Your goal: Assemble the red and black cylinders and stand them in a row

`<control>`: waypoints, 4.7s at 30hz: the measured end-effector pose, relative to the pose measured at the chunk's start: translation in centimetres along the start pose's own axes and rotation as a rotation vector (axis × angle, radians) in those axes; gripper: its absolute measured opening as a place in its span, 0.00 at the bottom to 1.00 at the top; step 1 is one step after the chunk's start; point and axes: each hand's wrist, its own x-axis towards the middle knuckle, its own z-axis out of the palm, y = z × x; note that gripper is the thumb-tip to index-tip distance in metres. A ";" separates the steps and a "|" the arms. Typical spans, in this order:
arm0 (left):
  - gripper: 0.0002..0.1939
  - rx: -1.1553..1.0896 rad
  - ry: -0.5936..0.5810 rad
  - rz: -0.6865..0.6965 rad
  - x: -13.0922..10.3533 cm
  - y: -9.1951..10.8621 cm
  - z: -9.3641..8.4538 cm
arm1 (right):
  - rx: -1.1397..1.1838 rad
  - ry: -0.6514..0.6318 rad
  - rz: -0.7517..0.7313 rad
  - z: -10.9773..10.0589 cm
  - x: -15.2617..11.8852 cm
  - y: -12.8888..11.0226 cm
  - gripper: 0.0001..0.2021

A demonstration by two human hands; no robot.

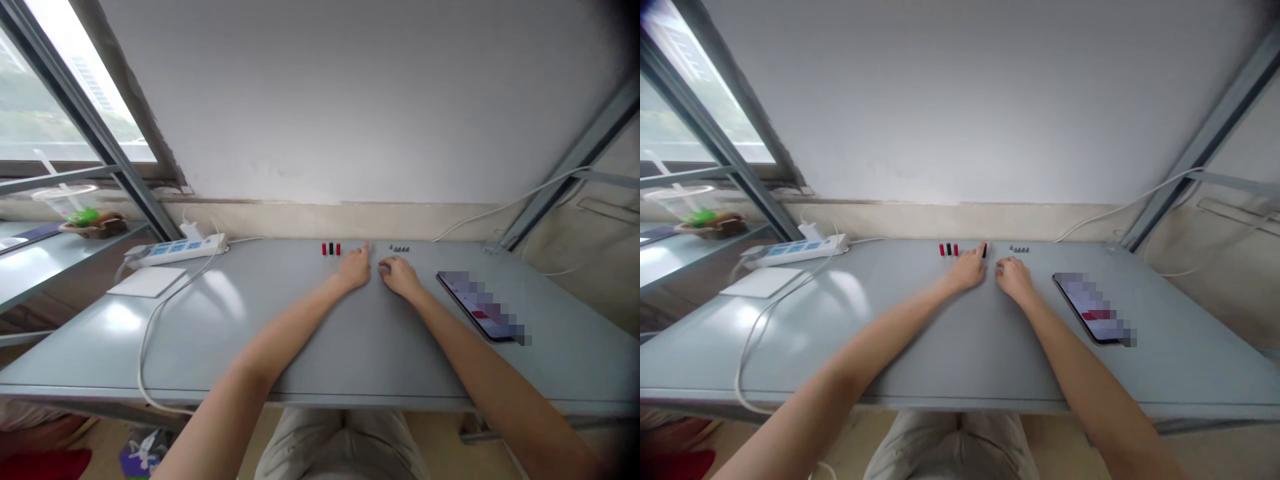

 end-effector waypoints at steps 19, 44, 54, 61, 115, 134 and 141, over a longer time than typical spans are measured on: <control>0.10 -0.185 0.106 -0.073 0.1 -2.6 -0.9 | 0.031 -0.103 -0.041 2.2 0.8 -0.6 0.21; 0.02 -1.093 0.345 -0.318 -1.7 -5.5 2.1 | 0.844 0.205 -0.053 1.8 0.4 -0.8 0.12; 0.03 -1.265 0.290 -0.304 -2.2 -4.7 0.7 | 0.894 0.162 -0.046 1.5 0.8 -0.6 0.15; 0.07 -1.232 0.177 -0.167 -2.5 -4.2 0.7 | 0.895 0.140 -0.181 1.4 0.1 -1.5 0.12; 0.06 -0.823 0.268 -0.136 -2.2 -4.6 2.2 | 0.241 0.000 0.004 4.0 6.1 -5.5 0.01; 0.06 -0.453 0.169 0.072 -3.4 -3.6 1.7 | 0.262 0.068 0.220 3.2 6.8 1.1 0.16; 0.07 -0.450 0.177 0.073 -3.7 -3.4 1.5 | 0.209 0.055 0.215 3.5 7.2 -1.2 0.10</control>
